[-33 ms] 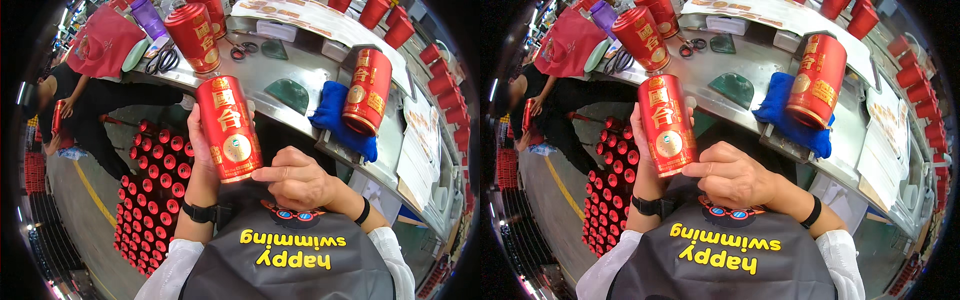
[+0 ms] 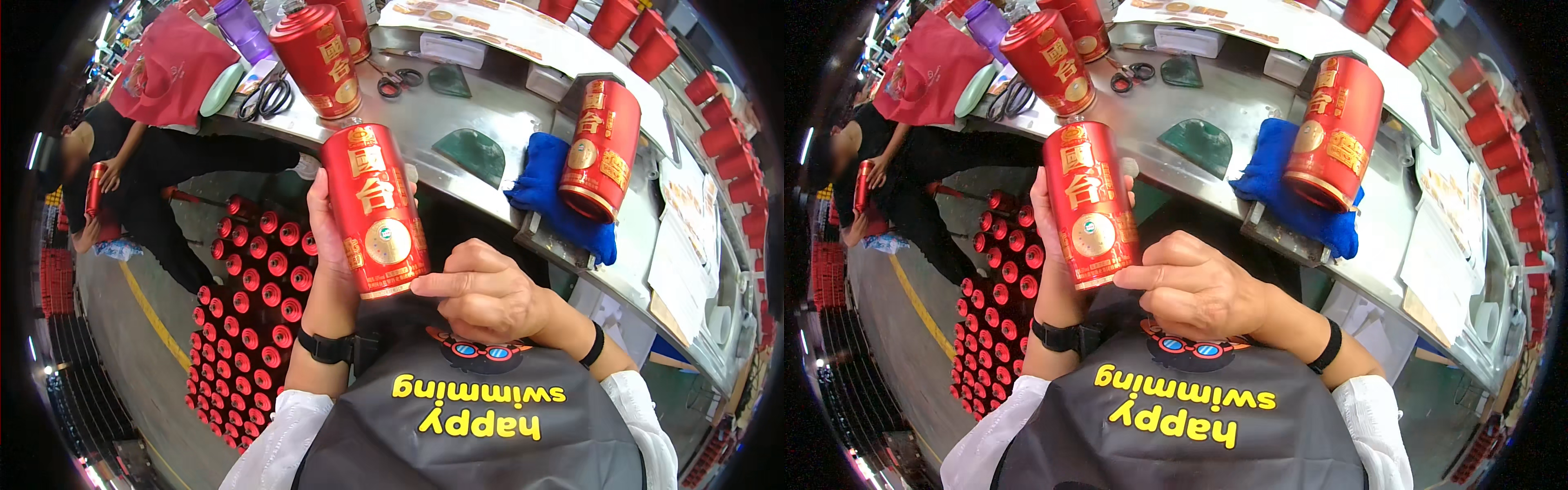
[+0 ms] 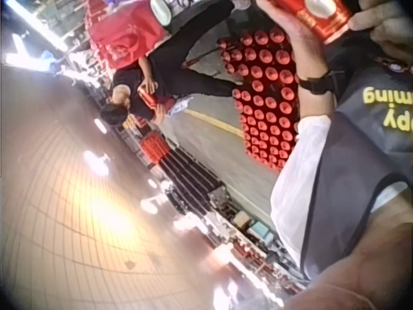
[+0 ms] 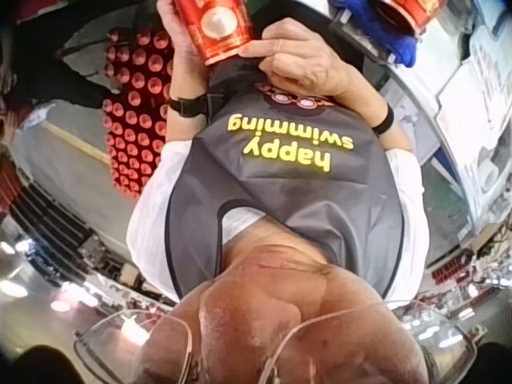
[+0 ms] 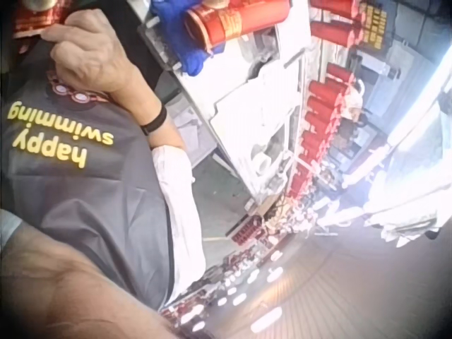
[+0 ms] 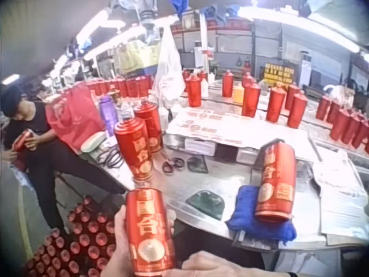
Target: Applying gold labels and wiping down red metal canisters in a production facility.
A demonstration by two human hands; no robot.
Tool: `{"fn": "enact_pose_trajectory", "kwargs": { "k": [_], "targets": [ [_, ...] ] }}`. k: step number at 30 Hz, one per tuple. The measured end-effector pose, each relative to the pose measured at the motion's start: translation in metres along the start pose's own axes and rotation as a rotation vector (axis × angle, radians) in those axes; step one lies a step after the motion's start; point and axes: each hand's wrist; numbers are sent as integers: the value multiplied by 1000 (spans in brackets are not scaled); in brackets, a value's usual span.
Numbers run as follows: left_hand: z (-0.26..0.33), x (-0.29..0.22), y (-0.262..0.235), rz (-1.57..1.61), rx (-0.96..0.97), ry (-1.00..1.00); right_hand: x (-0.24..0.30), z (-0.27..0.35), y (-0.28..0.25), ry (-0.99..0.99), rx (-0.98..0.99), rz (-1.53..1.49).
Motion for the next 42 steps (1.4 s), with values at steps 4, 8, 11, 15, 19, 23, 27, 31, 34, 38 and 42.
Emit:
{"fn": "enact_pose_trajectory", "kwargs": {
  "k": [4, 8, 11, 15, 19, 23, 27, 31, 34, 38, 42],
  "targets": [
    [0, -2, -3, -22, 26, -37, 1, -3, 1, -16, -9, 11],
    [1, 0, 2, 43, -11, -65, 1, -4, 6, -53, 19, 28],
    [1, 7, 7, 46, -44, -46, 2, -5, 7, -69, 47, 35],
    [1, 1, 2, 39, 11, -55, 2, -2, 0, -19, 22, 73],
    [0, 3, 3, 47, -82, -10, -1, 6, -2, 20, 35, 36],
    [-1, 0, -5, 32, -26, -25, -2, 12, -5, 56, 24, 43],
    [-1, 0, -4, 32, 5, -22, -2, 13, -5, 58, 21, 23],
    [1, 1, -2, 33, -18, -41, -1, 13, -3, 44, 12, -3],
    [2, 1, 0, 33, -2, -37, 0, 10, -3, 35, 19, -4],
    [3, 1, 0, 15, -10, -35, 2, 8, -3, 4, 40, 43],
    [5, 1, 4, 28, -33, -49, 4, 7, -2, -12, 38, 77]
  ]
}}
Point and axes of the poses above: each hand's wrist, its own z-axis away from the middle knuckle, its own y-axis out of the palm, x = y × z, and after that the axes turned 3 degrees about z, right-handed
